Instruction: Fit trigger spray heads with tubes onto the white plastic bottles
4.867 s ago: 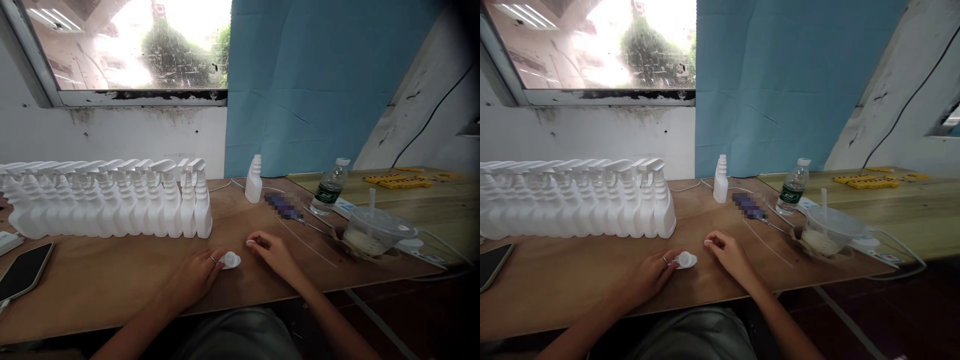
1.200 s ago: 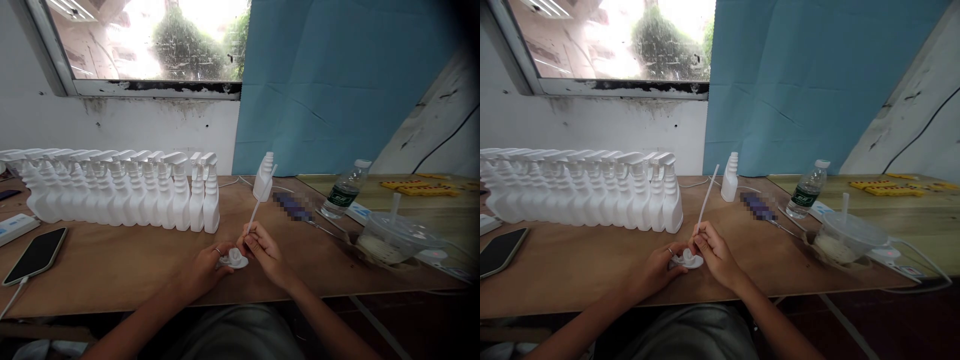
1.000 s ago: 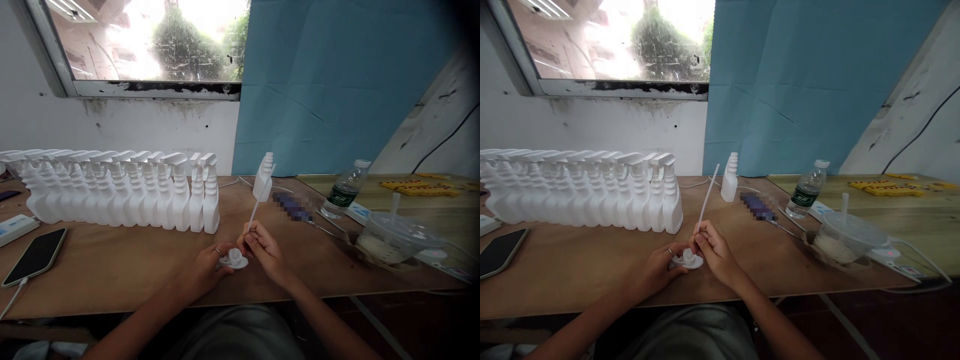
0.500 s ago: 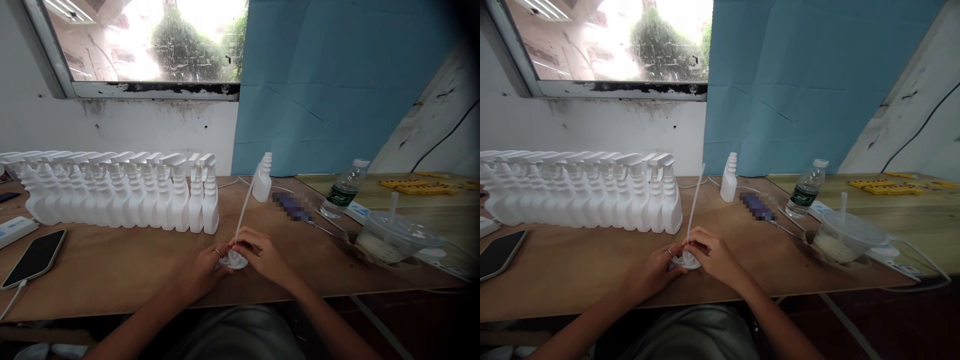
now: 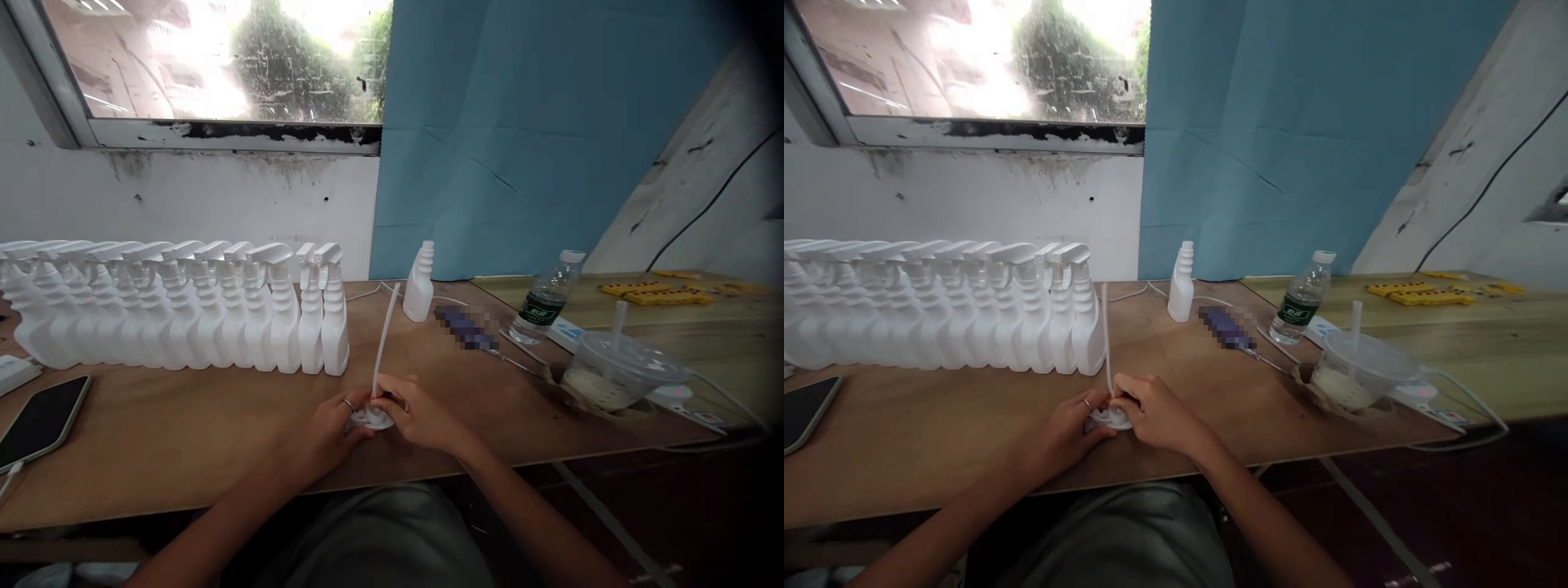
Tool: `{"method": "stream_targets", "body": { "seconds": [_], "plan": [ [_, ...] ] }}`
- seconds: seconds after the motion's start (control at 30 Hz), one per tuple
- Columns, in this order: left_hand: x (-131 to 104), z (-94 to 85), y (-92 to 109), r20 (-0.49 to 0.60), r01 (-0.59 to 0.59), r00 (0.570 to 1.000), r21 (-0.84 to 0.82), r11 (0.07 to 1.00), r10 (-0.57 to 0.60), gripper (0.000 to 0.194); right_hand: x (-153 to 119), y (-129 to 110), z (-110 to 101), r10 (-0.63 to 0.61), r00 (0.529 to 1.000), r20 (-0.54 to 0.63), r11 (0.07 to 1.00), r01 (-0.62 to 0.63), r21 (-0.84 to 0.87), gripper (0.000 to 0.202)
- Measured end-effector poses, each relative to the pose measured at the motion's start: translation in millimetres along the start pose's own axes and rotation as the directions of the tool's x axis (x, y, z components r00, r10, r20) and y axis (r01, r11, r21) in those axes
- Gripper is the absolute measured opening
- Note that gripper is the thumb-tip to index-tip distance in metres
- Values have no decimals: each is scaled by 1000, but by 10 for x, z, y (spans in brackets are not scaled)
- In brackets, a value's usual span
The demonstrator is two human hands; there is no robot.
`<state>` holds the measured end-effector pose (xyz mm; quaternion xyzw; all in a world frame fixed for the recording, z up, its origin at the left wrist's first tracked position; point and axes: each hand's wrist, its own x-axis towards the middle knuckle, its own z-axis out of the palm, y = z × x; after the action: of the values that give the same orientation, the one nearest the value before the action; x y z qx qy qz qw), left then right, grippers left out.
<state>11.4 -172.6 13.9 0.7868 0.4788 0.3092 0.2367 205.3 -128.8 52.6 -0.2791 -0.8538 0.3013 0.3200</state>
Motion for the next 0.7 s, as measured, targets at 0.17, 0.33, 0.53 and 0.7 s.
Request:
{"method": "stream_targets", "body": {
  "seconds": [0.17, 0.33, 0.53, 0.7],
  "plan": [
    [2, -11, 34, 6, -10, 1000, -48, 999, 10, 37, -41, 44, 29, 27, 999, -30, 999, -25, 36, 22],
    [20, -8, 7, 2, -41, 999, -78, 996, 41, 44, -90, 113, 72, 65, 996, -64, 994, -59, 88, 21],
    [27, -43, 23, 37, -6, 999, -49, 999, 7, 36, -73, 187, 150, 84, 996, -40, 981, -76, 178, 26],
    [16, -34, 71, -13, 32, 999, -50, 998, -32, 39, -103, 236, 139, 113, 985, -127, 986, -96, 135, 32]
  ]
}}
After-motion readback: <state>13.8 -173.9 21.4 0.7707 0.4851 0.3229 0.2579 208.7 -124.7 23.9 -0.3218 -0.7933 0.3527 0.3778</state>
